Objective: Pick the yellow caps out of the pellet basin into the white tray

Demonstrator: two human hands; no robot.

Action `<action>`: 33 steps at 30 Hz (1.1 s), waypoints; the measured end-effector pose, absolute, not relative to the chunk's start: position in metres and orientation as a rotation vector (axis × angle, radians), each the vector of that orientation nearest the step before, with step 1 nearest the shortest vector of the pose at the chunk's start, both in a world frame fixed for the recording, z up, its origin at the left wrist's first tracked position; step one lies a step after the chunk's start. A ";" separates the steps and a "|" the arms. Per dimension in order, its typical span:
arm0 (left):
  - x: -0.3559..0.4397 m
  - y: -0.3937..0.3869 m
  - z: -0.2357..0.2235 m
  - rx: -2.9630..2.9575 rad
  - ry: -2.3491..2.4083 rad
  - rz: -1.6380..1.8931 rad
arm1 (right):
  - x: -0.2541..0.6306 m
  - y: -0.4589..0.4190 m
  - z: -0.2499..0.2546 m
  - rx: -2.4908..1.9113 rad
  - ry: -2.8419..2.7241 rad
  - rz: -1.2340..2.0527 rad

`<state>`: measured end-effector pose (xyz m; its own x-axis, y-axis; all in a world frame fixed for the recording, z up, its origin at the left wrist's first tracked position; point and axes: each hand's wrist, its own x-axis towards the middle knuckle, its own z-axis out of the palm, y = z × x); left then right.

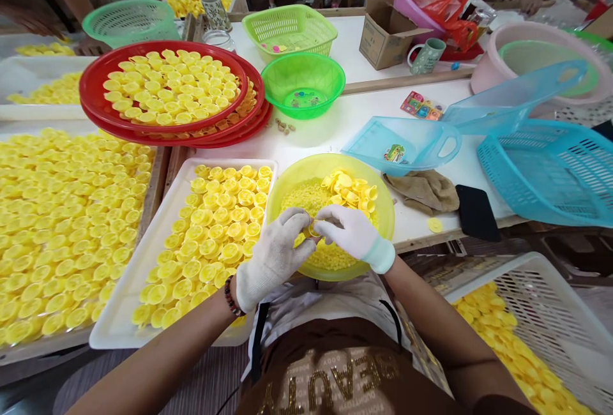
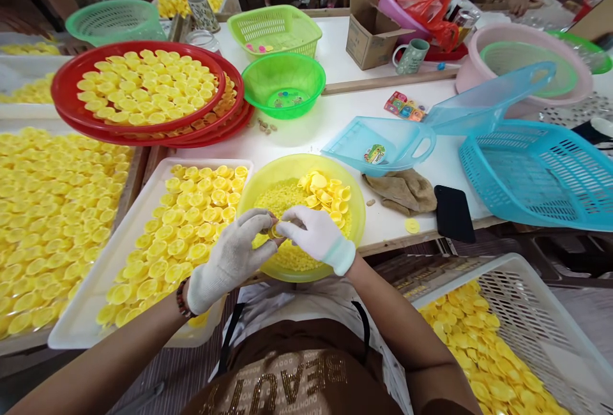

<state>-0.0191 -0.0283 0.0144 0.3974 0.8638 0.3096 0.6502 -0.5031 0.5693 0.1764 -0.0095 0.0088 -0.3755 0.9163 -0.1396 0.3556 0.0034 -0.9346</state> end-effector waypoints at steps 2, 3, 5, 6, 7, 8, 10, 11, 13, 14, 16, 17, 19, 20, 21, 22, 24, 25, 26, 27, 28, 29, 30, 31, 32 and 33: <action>-0.021 -0.029 0.014 2.310 1.308 0.832 | 0.178 -0.010 0.007 -1.285 -1.666 1.499; -0.021 -0.029 0.013 2.309 1.311 0.841 | 0.179 -0.010 0.005 -1.281 -1.594 1.558; -0.023 -0.029 0.012 2.302 1.324 0.851 | 0.181 -0.011 0.003 -1.290 -1.490 1.596; -0.023 -0.030 0.011 2.299 1.332 0.846 | 0.182 -0.011 0.002 -1.293 -1.493 1.576; -0.022 -0.031 0.010 2.294 1.342 0.837 | 0.182 -0.012 0.002 -1.297 -1.531 1.530; -0.021 -0.031 0.009 2.290 1.349 0.826 | 0.181 -0.013 0.003 -1.303 -1.589 1.465; -0.019 -0.033 0.008 2.281 1.347 0.806 | 0.178 -0.013 0.006 -1.308 -1.715 1.348; -0.018 -0.034 0.008 2.275 1.341 0.802 | 0.177 -0.013 0.007 -1.307 -1.758 1.319; -0.019 -0.035 0.009 2.266 1.332 0.811 | 0.174 -0.013 0.009 -1.307 -1.768 1.324; -0.021 -0.036 0.010 2.258 1.333 0.824 | 0.173 -0.012 0.009 -1.315 -1.737 1.338; -0.027 -0.037 0.013 2.213 1.339 0.871 | 0.174 -0.012 0.006 -1.343 -1.663 1.339; -0.032 -0.038 0.014 2.178 1.340 0.902 | 0.175 -0.012 0.005 -1.358 -1.644 1.318; -0.044 -0.043 0.018 2.086 1.347 0.952 | 0.179 -0.013 0.000 -1.391 -1.661 1.232; -0.052 -0.046 0.021 2.033 1.356 0.966 | 0.181 -0.014 -0.002 -1.401 -1.682 1.185; -0.060 -0.050 0.025 1.979 1.369 0.973 | 0.183 -0.016 -0.004 -1.409 -1.705 1.136; -0.069 -0.055 0.031 1.931 1.387 0.978 | 0.185 -0.017 -0.007 -1.413 -1.735 1.086; -0.091 -0.066 0.045 1.856 1.467 0.984 | 0.188 -0.018 -0.013 -1.411 -1.807 1.019; -0.104 -0.072 0.054 1.827 1.529 0.994 | 0.189 -0.019 -0.016 -1.422 -1.890 0.907; -0.118 -0.078 0.063 1.797 1.601 1.016 | 0.189 -0.018 -0.019 -1.418 -1.959 0.818; -0.132 -0.086 0.072 1.762 1.676 1.045 | 0.189 -0.018 -0.022 -1.408 -2.013 0.747; -0.147 -0.094 0.080 1.726 1.748 1.074 | 0.189 -0.018 -0.024 -1.398 -2.060 0.697; -0.161 -0.104 0.088 1.697 1.817 1.091 | 0.188 -0.018 -0.026 -1.390 -2.092 0.670; -0.175 -0.114 0.093 1.683 1.895 1.092 | 0.188 -0.018 -0.027 -1.389 -2.117 0.656; -0.187 -0.124 0.096 1.682 1.987 1.062 | 0.187 -0.019 -0.028 -1.394 -2.135 0.645; -0.197 -0.135 0.097 1.690 2.088 0.997 | 0.187 -0.019 -0.029 -1.404 -2.148 0.634; -0.206 -0.144 0.096 1.698 2.185 0.906 | 0.187 -0.019 -0.029 -1.416 -2.159 0.620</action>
<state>-0.2058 -0.1438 0.0959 -0.3025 0.9346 0.1873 0.7928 0.1376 0.5938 0.1873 -0.0194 -0.0287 -0.3481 0.9260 0.1459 0.7075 0.3616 -0.6071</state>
